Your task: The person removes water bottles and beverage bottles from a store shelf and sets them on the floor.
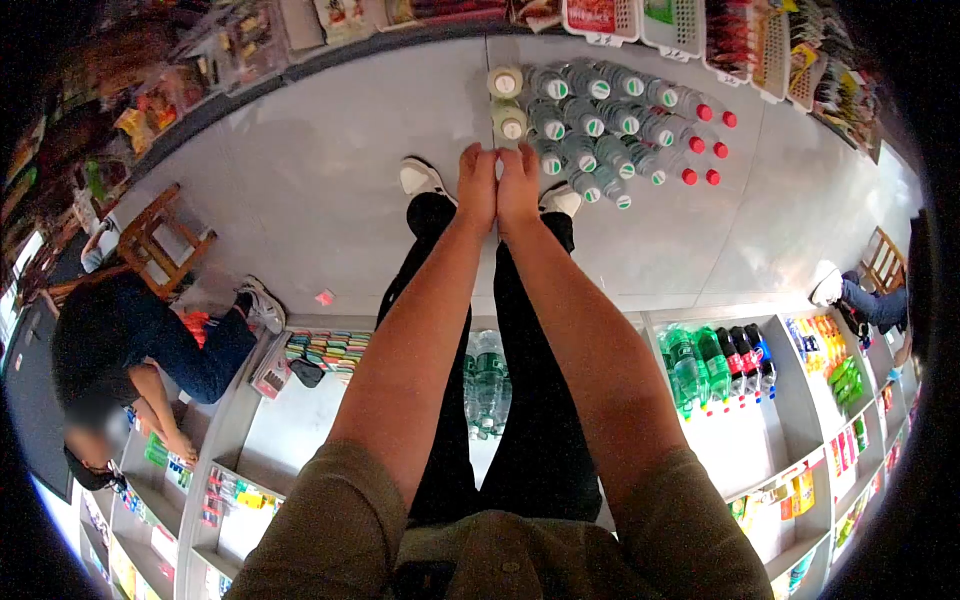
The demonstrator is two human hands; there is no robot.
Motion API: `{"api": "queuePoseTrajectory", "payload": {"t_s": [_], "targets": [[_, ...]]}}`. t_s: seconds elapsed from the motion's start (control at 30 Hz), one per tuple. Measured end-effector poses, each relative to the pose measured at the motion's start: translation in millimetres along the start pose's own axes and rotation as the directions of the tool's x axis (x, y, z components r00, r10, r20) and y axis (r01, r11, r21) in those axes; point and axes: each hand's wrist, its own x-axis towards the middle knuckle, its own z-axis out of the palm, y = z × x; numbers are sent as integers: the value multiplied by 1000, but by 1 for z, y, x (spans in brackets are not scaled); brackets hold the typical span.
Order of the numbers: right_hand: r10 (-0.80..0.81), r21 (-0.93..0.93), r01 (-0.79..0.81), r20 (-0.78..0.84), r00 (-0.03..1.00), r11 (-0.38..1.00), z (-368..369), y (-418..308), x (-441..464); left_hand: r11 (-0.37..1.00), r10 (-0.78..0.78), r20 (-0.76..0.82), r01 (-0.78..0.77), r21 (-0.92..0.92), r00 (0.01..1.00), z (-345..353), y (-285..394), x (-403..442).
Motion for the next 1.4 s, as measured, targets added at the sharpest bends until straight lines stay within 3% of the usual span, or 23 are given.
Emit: {"api": "queuePoseTrajectory", "payload": {"t_s": [0.1,0.17,0.3,0.33,0.4,0.47,0.5,0.6,0.67,0.7,0.77,0.8,0.9,1.03,1.27,1.3,1.33,1.4], "targets": [[24,-5,-24,49,999,1000,-4,-21,-42,997,-70,15,70,18,997,-13,6,-28],[33,-46,-32,35,999,998,-6,-29,-64,998,-40,213,30,50,976,-24,5,-39],[96,-24,-94,56,994,995,-20,-40,-120,996,-94,126,92,19,988,-14,62,-127],[108,-21,-107,67,992,994,-18,-70,-139,996,-89,93,88,5,992,-1,93,-149],[-73,-148,109,226,971,983,-32,-57,-144,997,-34,213,19,75,976,-12,99,-165],[-28,33,23,157,987,999,-27,-99,-194,991,78,303,-107,80,950,-16,92,-172],[-77,15,76,206,976,997,-24,-126,-207,985,112,340,-149,85,934,-7,127,-185],[-96,-26,111,330,939,994,-41,-153,-243,985,-6,323,-50,165,946,-4,168,-239],[-136,-15,150,340,931,989,-48,-156,-262,994,-9,442,-38,99,897,-5,196,-265],[-209,9,221,359,910,975,-41,-187,-270,994,62,467,-98,53,882,5,220,-271],[-153,34,152,380,912,988,-45,-188,-287,992,83,461,-119,51,883,-2,217,-286],[-232,28,239,377,897,971,-43,-200,-289,993,87,405,-110,35,910,11,250,-312],[-332,32,350,411,849,936,-41,-224,-299,974,199,465,-228,6,863,18,287,-335],[-338,96,329,423,841,939,-45,-220,-307,971,178,497,-233,49,849,13,291,-346],[-447,133,437,448,774,890,-37,-282,-373,911,334,559,-412,14,759,23,336,-384],[-507,199,476,496,705,857,-37,-302,-390,848,470,565,-526,-73,679,27,343,-387],[-507,199,476,496,705,857,-37,-305,-389,848,470,564,-526,-73,679,29,342,-385],[-571,231,537,511,642,811,-36,-318,-391,754,611,514,-640,-146,603,37,359,-397]]}}
